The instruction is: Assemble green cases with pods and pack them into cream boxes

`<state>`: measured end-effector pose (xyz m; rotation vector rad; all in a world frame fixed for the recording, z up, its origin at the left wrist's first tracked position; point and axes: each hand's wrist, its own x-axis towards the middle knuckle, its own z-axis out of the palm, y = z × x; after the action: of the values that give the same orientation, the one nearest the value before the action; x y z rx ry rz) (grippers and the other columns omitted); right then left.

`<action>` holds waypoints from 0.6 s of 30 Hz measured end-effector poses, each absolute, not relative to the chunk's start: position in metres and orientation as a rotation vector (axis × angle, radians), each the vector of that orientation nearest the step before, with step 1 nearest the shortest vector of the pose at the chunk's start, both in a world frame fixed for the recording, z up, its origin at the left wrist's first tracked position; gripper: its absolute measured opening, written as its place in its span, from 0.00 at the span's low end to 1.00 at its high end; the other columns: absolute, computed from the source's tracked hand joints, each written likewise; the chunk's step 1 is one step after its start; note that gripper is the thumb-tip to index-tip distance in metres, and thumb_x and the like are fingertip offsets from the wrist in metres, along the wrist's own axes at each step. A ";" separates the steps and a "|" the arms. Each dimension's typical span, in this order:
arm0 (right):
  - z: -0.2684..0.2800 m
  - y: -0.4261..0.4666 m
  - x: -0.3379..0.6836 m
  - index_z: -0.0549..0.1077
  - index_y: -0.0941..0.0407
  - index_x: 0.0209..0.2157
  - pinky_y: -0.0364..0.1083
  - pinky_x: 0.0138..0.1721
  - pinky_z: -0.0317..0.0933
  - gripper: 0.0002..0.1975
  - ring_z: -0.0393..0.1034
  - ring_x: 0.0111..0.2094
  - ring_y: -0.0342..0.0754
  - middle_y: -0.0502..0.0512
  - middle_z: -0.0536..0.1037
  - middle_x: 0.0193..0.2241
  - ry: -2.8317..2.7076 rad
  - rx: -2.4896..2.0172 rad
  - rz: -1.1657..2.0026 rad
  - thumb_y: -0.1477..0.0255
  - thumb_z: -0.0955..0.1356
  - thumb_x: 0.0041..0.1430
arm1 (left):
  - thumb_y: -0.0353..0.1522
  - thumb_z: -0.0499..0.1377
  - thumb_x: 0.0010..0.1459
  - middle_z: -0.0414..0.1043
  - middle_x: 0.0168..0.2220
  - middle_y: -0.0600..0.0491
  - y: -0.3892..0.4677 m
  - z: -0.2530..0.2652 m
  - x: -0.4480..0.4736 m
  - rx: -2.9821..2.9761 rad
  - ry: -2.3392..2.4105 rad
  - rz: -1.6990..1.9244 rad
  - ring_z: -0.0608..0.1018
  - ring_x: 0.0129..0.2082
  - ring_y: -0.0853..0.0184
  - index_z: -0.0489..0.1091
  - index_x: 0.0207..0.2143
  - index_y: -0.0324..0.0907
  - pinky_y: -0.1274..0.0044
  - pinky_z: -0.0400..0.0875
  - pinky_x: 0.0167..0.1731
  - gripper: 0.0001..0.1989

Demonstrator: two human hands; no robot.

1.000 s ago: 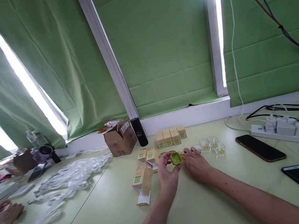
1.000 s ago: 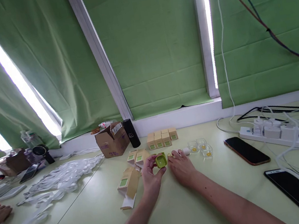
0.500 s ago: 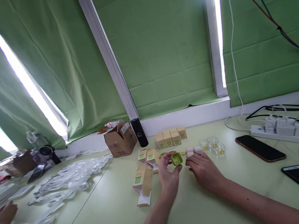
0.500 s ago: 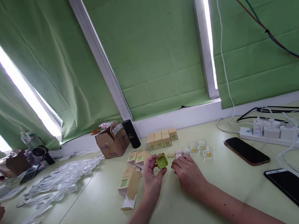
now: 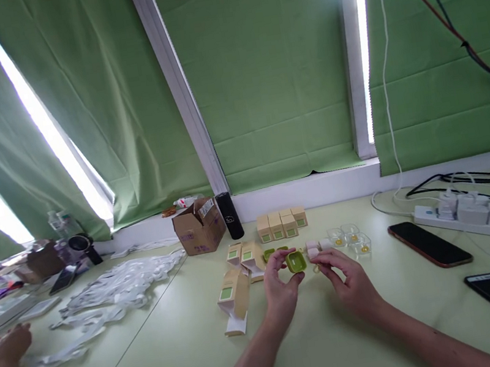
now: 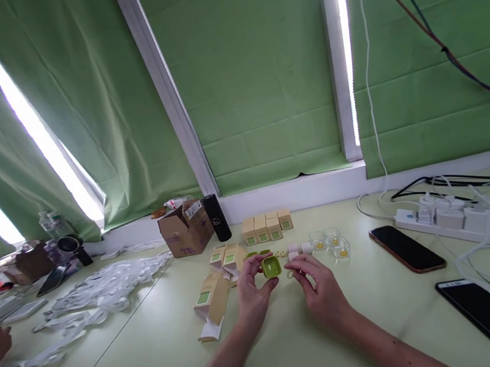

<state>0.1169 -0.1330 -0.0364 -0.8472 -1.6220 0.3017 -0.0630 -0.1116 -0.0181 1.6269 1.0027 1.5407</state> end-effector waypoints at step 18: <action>-0.034 -0.144 0.115 0.76 0.53 0.45 0.49 0.41 0.75 0.08 0.78 0.39 0.52 0.59 0.82 0.41 -1.548 -0.837 0.370 0.67 0.68 0.68 | 0.19 0.68 0.46 0.79 0.48 0.48 -0.125 -0.017 -0.058 1.757 0.918 1.469 0.80 0.52 0.57 0.72 0.46 0.45 0.62 0.71 0.56 0.25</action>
<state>0.1148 -0.1444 -0.0336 -0.8368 -1.5484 0.3697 -0.0579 -0.1249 -0.0165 1.7567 0.9183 1.4692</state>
